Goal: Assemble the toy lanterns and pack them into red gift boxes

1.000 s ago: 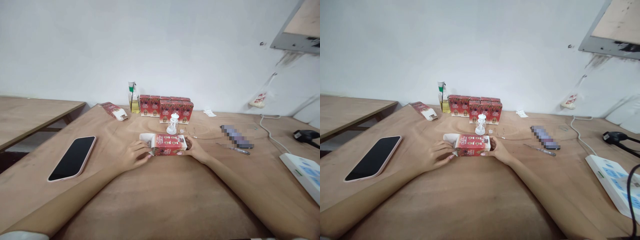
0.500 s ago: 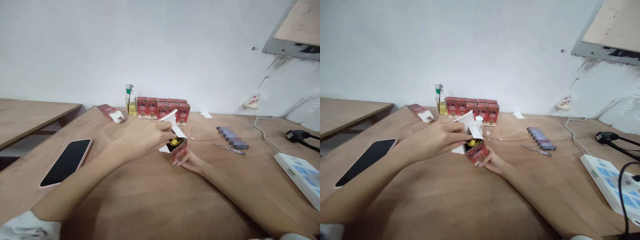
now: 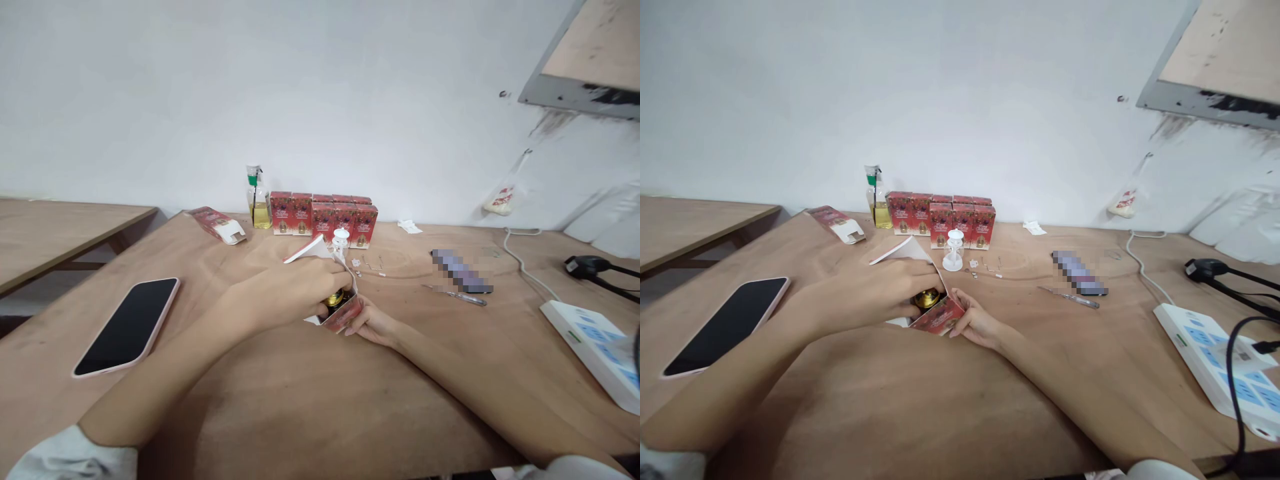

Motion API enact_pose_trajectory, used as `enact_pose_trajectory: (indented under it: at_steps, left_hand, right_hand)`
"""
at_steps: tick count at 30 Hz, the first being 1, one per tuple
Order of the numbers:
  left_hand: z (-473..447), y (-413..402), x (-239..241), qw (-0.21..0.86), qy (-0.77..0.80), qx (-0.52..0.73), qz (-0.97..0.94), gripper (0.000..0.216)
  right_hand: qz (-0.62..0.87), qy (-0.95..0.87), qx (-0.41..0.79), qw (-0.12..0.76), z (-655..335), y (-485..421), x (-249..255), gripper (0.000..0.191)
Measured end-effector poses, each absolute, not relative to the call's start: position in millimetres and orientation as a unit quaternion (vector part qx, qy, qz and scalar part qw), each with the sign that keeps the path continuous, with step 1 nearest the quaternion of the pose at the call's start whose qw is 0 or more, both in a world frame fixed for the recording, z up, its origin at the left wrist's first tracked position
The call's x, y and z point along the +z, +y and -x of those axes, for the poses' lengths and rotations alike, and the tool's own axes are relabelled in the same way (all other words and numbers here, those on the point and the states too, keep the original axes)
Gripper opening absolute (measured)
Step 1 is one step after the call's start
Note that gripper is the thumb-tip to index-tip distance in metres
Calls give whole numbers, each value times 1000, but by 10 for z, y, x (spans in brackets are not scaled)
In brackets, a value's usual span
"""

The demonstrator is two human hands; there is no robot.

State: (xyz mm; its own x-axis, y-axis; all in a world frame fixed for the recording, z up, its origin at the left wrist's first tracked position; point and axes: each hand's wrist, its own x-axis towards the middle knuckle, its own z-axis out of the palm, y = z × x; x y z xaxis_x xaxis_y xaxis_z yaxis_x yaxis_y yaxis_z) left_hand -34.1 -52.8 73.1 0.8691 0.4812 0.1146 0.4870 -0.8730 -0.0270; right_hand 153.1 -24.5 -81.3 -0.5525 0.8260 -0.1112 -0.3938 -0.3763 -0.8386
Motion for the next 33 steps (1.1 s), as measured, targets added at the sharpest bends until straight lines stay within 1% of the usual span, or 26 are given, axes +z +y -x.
enact_pose_trajectory:
  at_steps: [3,5,8,11,13,16,19,21,23,25,29,33]
  left_hand:
    - [328,-502,643,73,-243,-52,966,18]
    - [326,-485,630,84,-239,-45,966,18]
    - [363,-482,719,67,-233,-60,968,13]
    - [481,-521,905,50,-258,-108,959,17]
    - [601,-553,1039,47,-279,-154,947,21]
    - [802,-567,1185,62,-298,-285,909,26]
    - [965,-495,1234,112,-326,-413,843,30]
    - [1025,-383,1213,152,-350,-457,803,29]
    - [1045,-218,1153,167,-368,-471,784,29]
    - [1037,-22,1065,156,-377,-456,791,30]
    - [1026,278,918,101,-412,-406,810,30]
    - [1107,295,932,45,-456,-431,777,31]
  right_hand:
    - [262,-416,781,385,-1536,-240,-818,51]
    - [253,-430,780,378,-1540,-240,-810,50]
    - [233,-444,786,361,-1545,-238,-794,47]
    - [222,-448,794,344,-1553,-225,-794,46]
    - [226,-447,796,340,-1559,-215,-802,46]
    - [232,-440,797,344,-1571,-209,-807,49]
    - [230,-432,801,345,-1580,-211,-796,49]
    - [231,-420,806,347,-1583,-211,-789,48]
    - [230,-407,809,357,-1582,-209,-784,51]
    - [226,-400,809,367,-1579,-207,-780,53]
    - [220,-396,809,375,-1566,-213,-755,51]
    - [208,-395,801,398,-1547,-243,-720,50]
